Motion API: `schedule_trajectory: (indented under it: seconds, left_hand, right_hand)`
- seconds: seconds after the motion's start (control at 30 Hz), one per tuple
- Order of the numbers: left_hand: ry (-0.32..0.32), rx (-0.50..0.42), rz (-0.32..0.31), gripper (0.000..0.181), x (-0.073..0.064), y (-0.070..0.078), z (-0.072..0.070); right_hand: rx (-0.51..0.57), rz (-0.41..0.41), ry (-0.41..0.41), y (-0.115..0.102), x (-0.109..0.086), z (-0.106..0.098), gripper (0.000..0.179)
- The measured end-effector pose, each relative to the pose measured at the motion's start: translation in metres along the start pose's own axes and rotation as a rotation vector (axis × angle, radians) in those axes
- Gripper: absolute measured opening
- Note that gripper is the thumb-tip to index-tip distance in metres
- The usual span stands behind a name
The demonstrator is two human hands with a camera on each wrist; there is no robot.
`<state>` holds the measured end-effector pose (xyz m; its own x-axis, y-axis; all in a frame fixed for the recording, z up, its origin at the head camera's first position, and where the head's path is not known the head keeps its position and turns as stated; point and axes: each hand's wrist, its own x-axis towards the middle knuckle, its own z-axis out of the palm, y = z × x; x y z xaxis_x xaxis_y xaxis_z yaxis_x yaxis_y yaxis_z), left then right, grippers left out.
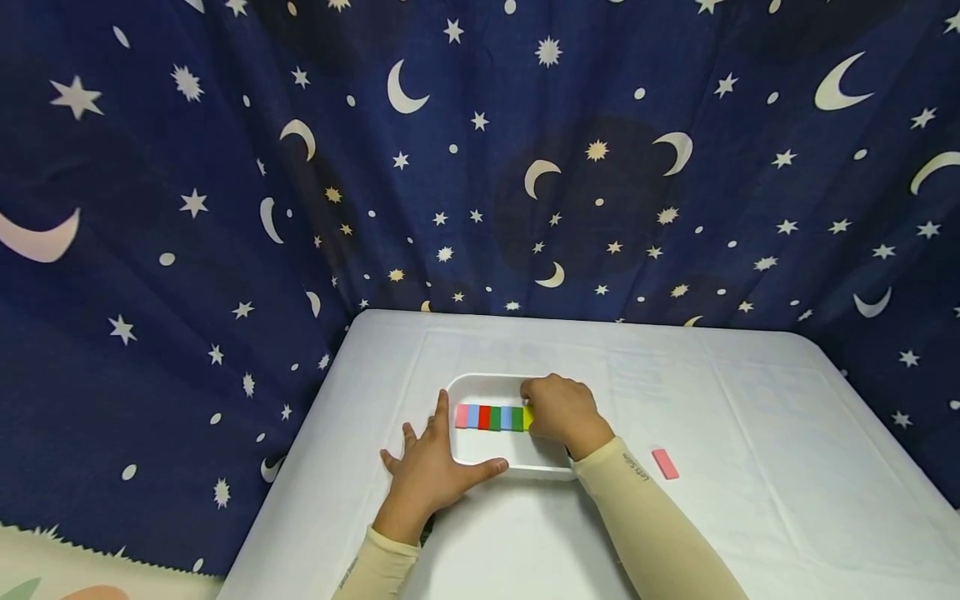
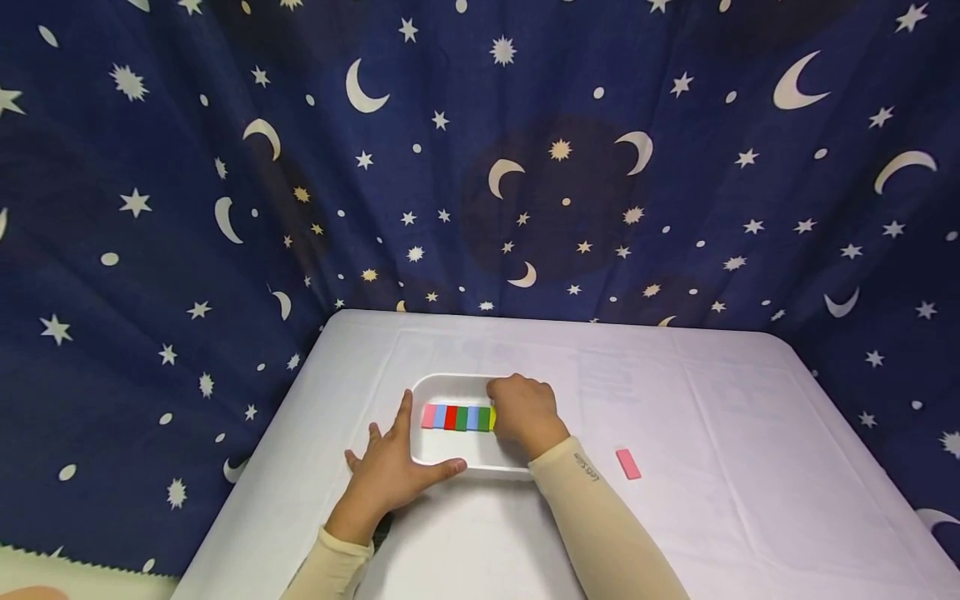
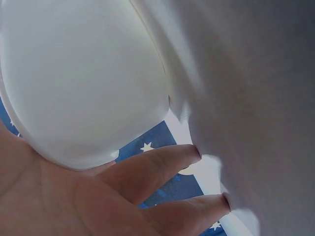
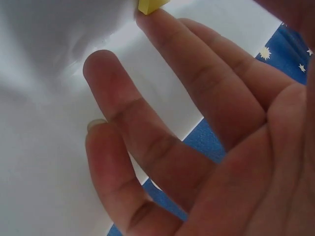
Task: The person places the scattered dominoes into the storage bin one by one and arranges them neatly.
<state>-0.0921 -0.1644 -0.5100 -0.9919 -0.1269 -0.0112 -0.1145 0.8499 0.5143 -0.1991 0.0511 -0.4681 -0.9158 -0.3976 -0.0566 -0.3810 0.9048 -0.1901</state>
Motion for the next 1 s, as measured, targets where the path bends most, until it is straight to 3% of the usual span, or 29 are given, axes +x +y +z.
schedule_trajectory:
  seconds: [1.0]
  left_hand:
    - [-0.001,0.001,0.007,0.15,-0.0024,-0.0001,0.0002]
  right_hand:
    - [0.005,0.008,-0.043,-0.0028,-0.0024,-0.0036,0.06]
